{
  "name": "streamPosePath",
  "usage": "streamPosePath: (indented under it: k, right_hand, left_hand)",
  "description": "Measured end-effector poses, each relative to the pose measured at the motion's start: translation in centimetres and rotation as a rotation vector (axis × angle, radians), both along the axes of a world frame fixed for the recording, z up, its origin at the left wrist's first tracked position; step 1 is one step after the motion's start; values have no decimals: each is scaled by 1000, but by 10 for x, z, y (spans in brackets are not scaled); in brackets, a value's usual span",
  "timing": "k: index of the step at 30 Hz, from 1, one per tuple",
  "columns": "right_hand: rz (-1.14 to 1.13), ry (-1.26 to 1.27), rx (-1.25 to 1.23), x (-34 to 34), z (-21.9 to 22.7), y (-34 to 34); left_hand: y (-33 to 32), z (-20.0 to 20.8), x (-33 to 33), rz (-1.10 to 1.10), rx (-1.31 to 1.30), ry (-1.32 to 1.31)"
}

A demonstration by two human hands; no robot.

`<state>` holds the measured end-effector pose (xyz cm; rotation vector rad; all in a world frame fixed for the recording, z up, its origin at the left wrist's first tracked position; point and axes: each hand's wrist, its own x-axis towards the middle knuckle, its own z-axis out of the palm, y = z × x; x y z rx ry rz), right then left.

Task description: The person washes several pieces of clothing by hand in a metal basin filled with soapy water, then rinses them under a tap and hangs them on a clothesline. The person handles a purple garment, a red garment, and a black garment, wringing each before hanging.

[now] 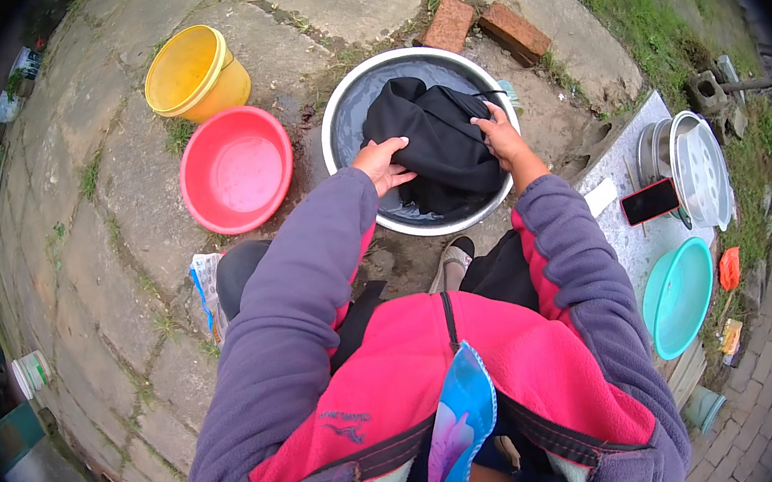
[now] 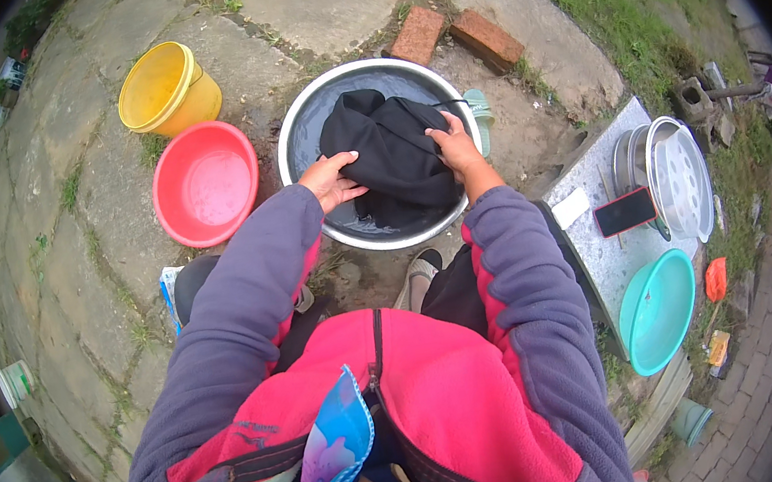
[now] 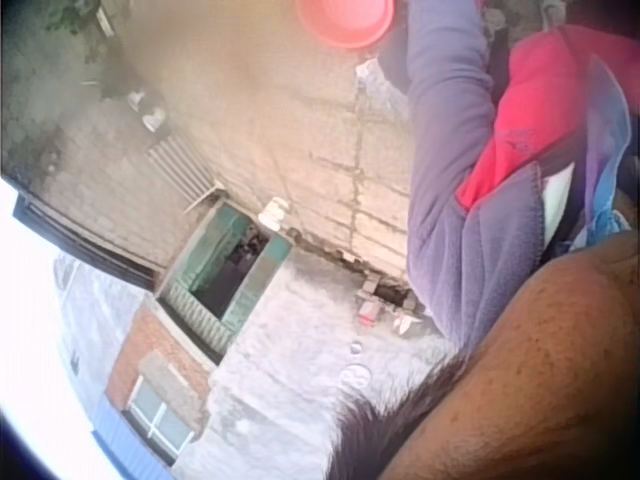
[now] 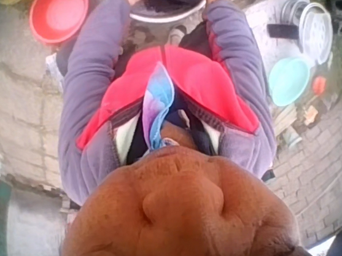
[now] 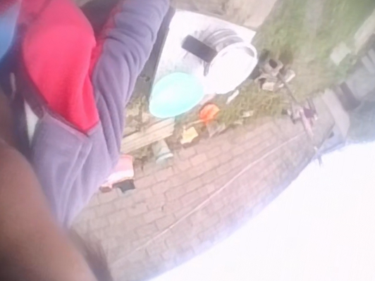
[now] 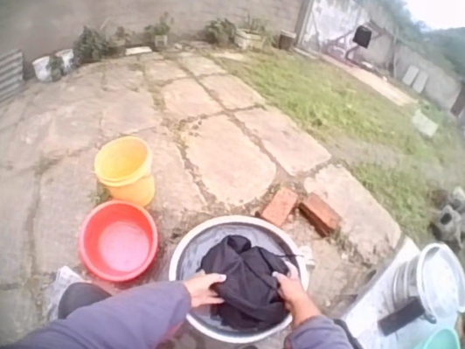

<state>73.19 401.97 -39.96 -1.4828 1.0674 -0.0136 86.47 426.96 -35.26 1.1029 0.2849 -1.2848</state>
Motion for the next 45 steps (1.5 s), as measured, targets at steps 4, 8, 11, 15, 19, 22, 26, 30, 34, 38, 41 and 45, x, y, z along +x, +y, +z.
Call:
streamPosePath:
  k: [4, 8, 11, 15, 19, 22, 26, 30, 34, 38, 41, 45]
  right_hand:
    - [232, -47, -740, -4, 35, 26]
    - [592, 55, -991, -5, 55, 73]
    - [639, 184, -902, 7, 50, 94]
    - [740, 313, -962, 17, 28, 100]
    - [764, 313, -1003, 25, -1, 94]
    - [781, 289, -982, 31, -18, 88]
    - [787, 221, -933, 38, -29, 84]
    - [804, 330, -755, 42, -30, 76]
    - [807, 355, -747, 47, -34, 75]
    - [838, 336, -762, 47, -30, 68]
    - [788, 218, -815, 41, -16, 45]
    - [184, 110, -334, 32, 1, 7]
  left_hand:
    - [15, 19, 19, -365, 491, -714]
    - [13, 17, 19, -398, 370, -1952]
    - [2, -3, 11, -767, 369, -1832]
    - [1, -33, 14, -926, 486, -1748]
    - [-5, -58, 18, -923, 537, -1854]
    - [-12, -70, 20, -954, 574, -1842]
    - [-20, -81, 22, -924, 542, -1774]
    - [-29, -87, 29, -1057, 580, -1715]
    - [-38, -88, 32, -1167, 604, -1576]
    - [-43, -84, 40, -1193, 598, -1503]
    - [-46, -80, 67, -967, 273, -1358]
    - [-39, -81, 93, -436, 92, -872]
